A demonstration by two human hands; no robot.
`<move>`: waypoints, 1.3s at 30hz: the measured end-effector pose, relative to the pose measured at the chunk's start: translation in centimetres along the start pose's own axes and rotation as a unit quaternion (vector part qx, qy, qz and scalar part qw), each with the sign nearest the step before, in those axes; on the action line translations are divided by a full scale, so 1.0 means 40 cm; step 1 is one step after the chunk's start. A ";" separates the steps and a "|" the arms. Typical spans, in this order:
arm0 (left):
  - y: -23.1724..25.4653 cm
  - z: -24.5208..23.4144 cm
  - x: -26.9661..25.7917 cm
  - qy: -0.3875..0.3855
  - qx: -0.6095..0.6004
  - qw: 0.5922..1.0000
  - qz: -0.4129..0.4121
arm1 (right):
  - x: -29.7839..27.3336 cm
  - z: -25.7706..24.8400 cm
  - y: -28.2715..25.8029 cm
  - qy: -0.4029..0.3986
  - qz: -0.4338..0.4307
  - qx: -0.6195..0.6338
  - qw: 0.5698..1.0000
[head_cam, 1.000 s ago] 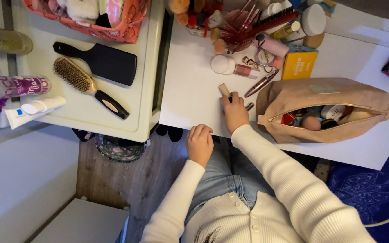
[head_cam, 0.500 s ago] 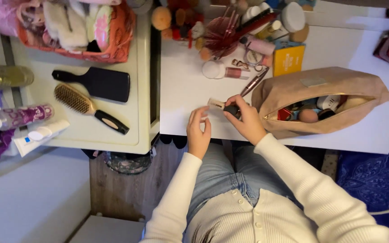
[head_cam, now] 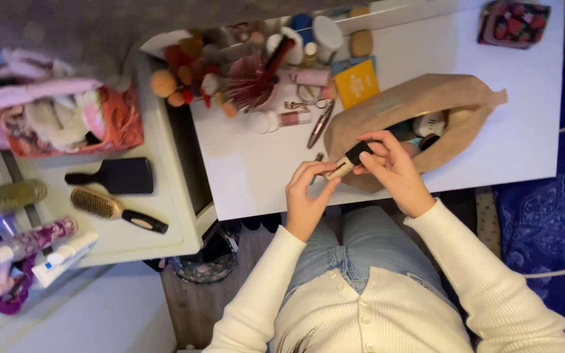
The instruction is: Organizing and packing various makeup products and brushes into a makeup bag on a vanity table.
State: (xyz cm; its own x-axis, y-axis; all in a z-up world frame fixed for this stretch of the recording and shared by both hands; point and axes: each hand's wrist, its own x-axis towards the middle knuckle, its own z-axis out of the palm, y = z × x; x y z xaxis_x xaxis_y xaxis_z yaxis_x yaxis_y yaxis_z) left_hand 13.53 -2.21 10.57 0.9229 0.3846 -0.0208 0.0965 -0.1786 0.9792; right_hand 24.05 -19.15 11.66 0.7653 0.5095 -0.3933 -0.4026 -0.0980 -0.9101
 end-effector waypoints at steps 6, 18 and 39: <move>0.055 0.123 0.008 -0.058 0.067 0.995 0.036 | -0.043 -0.188 0.026 0.092 -0.001 -0.009 0.996; 0.029 0.199 0.020 -0.198 0.316 0.926 0.062 | 0.059 -0.348 0.147 0.218 -0.023 -0.299 0.929; -0.028 0.184 -0.001 -0.098 0.315 0.943 0.045 | 0.145 -0.365 0.281 0.249 -0.016 -0.377 0.892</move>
State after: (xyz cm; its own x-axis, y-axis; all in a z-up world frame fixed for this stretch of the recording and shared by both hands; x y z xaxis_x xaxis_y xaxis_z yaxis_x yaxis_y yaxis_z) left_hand 16.12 -8.68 7.99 0.9831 0.1785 -0.0419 0.1606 -0.7287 0.6657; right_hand 31.31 -29.77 -2.76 0.9742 0.0987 -0.2029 -0.0666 -0.7333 -0.6766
